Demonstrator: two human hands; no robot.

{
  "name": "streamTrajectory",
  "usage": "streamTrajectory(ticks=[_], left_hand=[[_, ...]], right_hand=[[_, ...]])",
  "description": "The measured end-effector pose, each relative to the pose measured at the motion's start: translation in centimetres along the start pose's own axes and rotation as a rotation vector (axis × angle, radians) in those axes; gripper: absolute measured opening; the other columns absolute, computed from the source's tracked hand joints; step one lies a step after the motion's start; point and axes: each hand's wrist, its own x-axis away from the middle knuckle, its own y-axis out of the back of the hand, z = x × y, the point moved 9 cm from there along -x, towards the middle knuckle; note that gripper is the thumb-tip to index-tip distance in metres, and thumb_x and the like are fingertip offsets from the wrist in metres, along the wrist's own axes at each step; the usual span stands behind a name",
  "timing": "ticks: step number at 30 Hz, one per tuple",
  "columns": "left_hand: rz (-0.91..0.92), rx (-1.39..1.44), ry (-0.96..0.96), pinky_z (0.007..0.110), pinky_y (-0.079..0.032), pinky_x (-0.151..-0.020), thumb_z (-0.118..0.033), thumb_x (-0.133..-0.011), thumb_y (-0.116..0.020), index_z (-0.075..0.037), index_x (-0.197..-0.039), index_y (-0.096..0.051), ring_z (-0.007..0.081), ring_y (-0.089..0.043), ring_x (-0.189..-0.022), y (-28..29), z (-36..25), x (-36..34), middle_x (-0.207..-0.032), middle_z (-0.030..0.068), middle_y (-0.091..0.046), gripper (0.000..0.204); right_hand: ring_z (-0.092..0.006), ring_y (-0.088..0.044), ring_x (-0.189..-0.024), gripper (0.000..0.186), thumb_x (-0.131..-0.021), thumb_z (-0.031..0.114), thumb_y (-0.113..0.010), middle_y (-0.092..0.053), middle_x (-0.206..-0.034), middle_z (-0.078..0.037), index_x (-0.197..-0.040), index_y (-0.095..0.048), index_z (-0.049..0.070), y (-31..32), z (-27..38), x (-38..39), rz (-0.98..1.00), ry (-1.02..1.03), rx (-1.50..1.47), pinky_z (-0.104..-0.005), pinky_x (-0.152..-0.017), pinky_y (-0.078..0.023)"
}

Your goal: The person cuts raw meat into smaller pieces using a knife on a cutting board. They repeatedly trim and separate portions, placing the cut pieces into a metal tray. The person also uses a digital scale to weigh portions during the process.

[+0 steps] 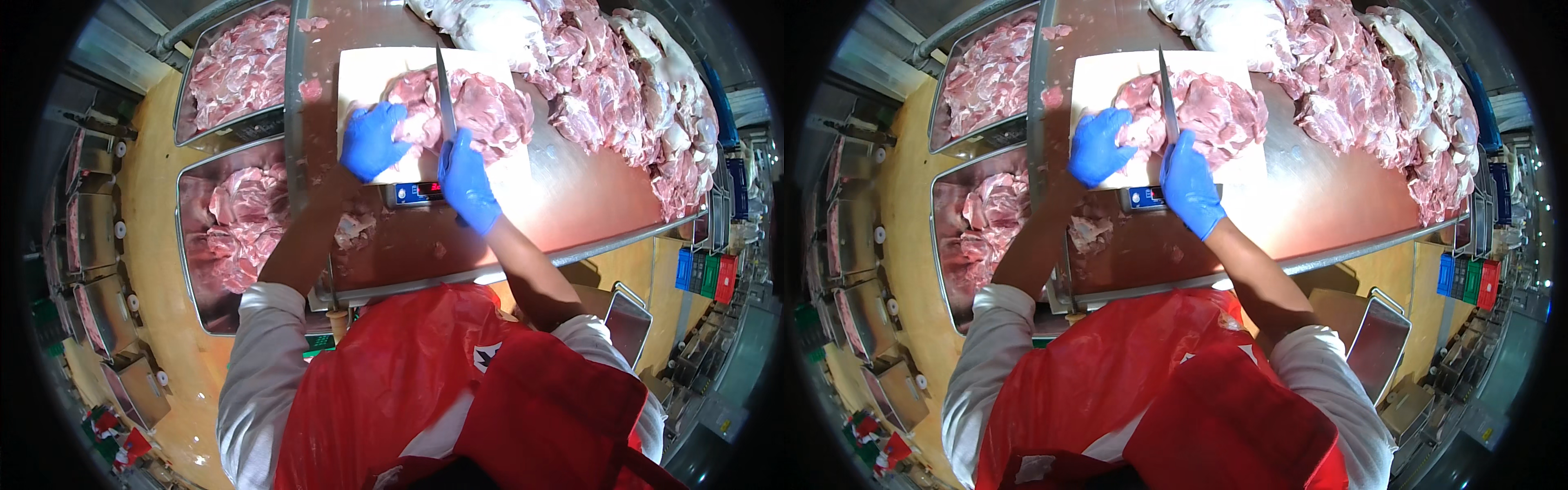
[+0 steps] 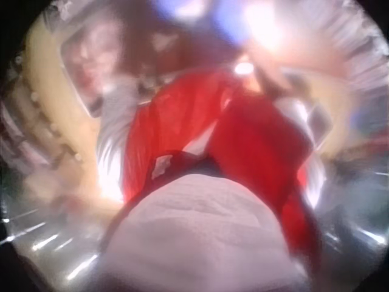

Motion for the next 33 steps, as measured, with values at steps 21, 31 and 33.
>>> streamTrajectory(ticks=[21, 31, 33], left_hand=[[0.144, 0.569, 0.331, 0.039, -0.057, -0.072, -0.022, -0.078, -0.077, -0.008, -0.104, -0.072, 0.031, -0.071, -0.082, -0.5, 4.1, 2.7, -0.093, 0.0169, -0.072, 0.03], [-0.053, 0.238, -0.244, 0.038, -0.053, -0.06, -0.013, -0.066, -0.071, -0.014, -0.079, -0.066, 0.0262, -0.064, -0.072, 3.4, -6.0, 5.2, -0.088, 0.0062, -0.065, 0.013], [-0.007, 0.243, -0.272, 0.037, -0.054, -0.061, -0.012, -0.066, -0.071, -0.013, -0.079, -0.067, 0.0268, -0.065, -0.073, 2.7, -6.1, 5.6, -0.089, 0.0061, -0.066, 0.014]], right_hand=[[-0.0492, -0.063, -0.069, 0.016, -0.102, 0.013, -0.046, -0.062, -0.073, -0.029, -0.107, -0.039, -0.001, 4.0, 0.4, 7.8, 0.341, -0.103, 0.109, -0.0561, -0.059, -0.046], [-0.0476, -0.065, -0.064, 0.02, -0.096, 0.007, -0.051, -0.063, -0.07, -0.029, -0.106, -0.04, -0.006, -1.0, 2.9, 2.1, 0.127, 0.103, 0.191, -0.0538, -0.053, -0.052], [-0.0468, -0.067, -0.067, 0.02, -0.095, 0.005, -0.051, -0.064, -0.072, -0.029, -0.107, -0.04, -0.006, -1.6, 2.5, 2.7, 0.212, 0.098, 0.274, -0.053, -0.056, -0.053]])
